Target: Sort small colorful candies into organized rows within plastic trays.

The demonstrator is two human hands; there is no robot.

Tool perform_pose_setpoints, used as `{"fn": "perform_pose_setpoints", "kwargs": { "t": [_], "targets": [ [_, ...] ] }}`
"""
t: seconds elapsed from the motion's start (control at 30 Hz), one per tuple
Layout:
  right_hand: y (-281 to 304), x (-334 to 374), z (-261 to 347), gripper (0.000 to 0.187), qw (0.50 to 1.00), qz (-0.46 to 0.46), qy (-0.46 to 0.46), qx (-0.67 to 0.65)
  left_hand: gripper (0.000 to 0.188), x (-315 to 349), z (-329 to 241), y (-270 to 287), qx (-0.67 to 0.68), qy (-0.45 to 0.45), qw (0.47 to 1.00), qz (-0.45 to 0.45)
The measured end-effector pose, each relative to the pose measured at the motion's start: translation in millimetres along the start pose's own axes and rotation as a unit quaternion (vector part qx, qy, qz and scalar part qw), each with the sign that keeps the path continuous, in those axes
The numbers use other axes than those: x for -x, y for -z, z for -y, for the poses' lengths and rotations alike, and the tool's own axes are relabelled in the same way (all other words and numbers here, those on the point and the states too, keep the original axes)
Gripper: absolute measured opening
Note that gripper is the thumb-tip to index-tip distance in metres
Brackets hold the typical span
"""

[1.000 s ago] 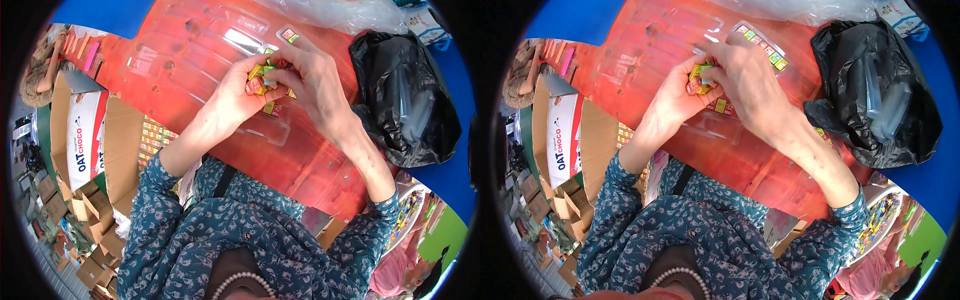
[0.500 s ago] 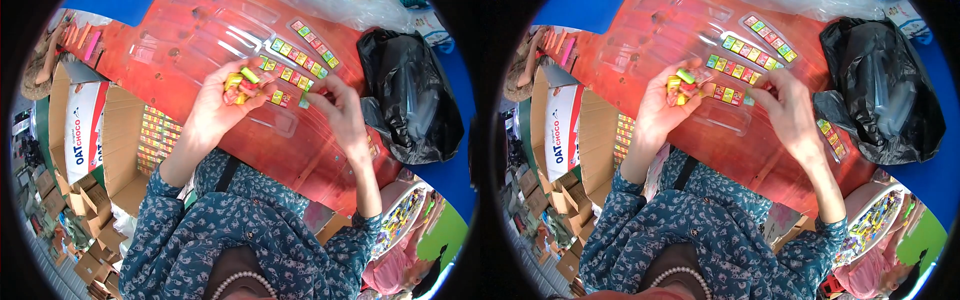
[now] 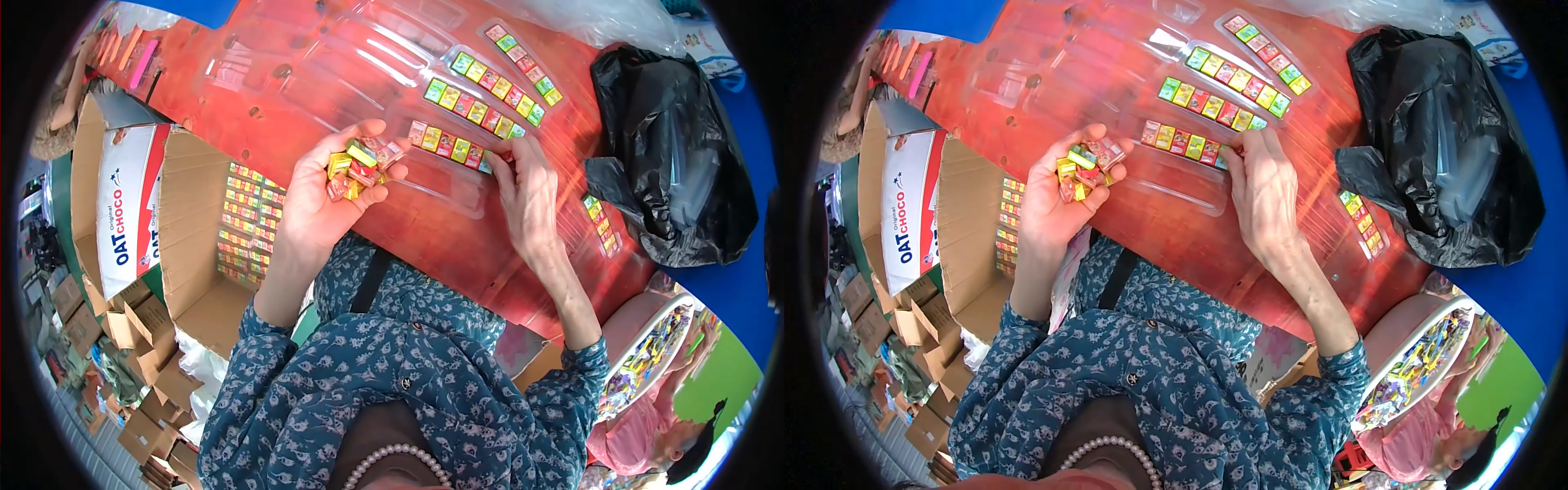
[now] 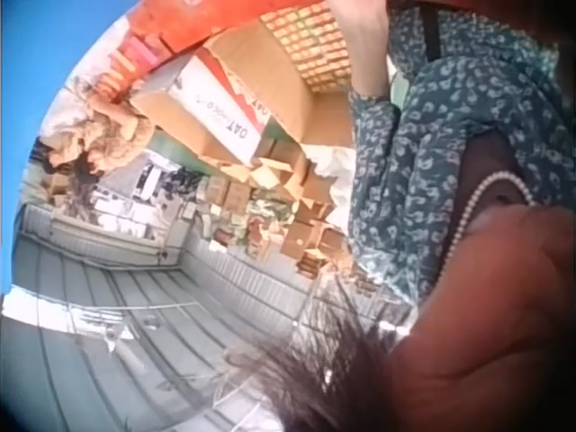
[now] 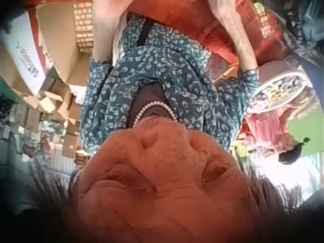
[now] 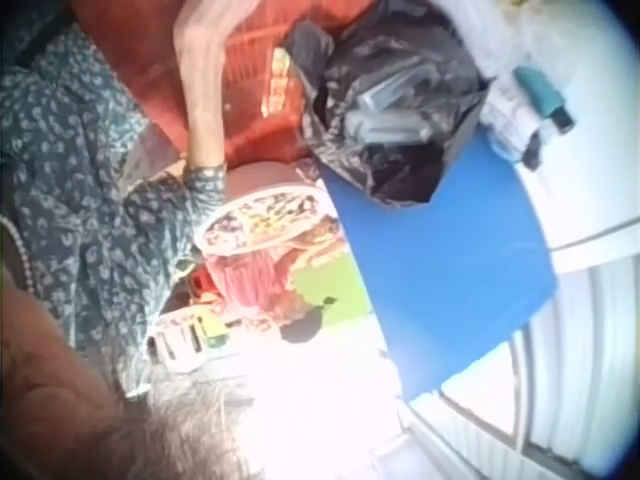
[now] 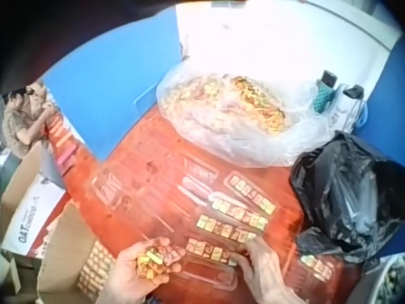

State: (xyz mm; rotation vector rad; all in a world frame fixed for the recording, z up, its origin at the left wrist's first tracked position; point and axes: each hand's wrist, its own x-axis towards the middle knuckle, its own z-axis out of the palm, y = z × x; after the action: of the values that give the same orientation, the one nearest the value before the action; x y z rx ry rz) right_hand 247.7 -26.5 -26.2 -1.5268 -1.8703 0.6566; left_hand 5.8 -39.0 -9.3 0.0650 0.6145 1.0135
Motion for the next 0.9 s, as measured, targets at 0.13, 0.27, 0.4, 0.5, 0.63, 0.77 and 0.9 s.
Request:
{"fn": "perform_pose_setpoints", "kwargs": {
  "t": [0.13, 0.27, 0.4, 0.5, 0.63, 0.77, 0.9],
  "targets": [
    [-3.8, 5.2, -0.9, 0.012, 1.0, -0.014, -0.003, 0.022, 0.031, 0.3, 4.0, -1.2, -0.007, 0.002, 1.0, 0.01],
    [-5.7, 8.4, 0.2, 0.011, 0.997, -0.027, 0.021, 0.07, 0.033, 2.1, 5.3, -5.6, -0.043, -0.004, 0.999, -0.005],
    [4.4, 5.7, -2.7, 0.011, 0.969, 0.024, -0.132, -0.209, 0.033, 3.6, 5.2, -9.0, -0.057, 0.002, 0.998, -0.014],
    [22.5, -8.6, 9.0, 0.029, 0.814, 0.125, -0.296, -0.484, 0.033, 3.6, 5.3, -7.8, -0.059, 0.009, 0.998, -0.007],
    [26.7, -16.5, 14.1, 0.032, 0.748, 0.166, -0.302, -0.567, 0.033, 5.7, 6.2, -9.4, -0.048, 0.019, 0.999, -0.01],
    [26.5, -25.8, 24.3, 0.024, 0.795, 0.215, -0.272, -0.497, 0.033, 11.0, 5.6, -9.5, -0.045, 0.01, 0.999, -0.021],
    [21.0, -34.0, 27.2, 0.018, 0.838, 0.219, -0.235, -0.441, 0.034, 16.8, 3.0, -5.9, -0.023, -0.007, 1.0, -0.006]
  ]
}}
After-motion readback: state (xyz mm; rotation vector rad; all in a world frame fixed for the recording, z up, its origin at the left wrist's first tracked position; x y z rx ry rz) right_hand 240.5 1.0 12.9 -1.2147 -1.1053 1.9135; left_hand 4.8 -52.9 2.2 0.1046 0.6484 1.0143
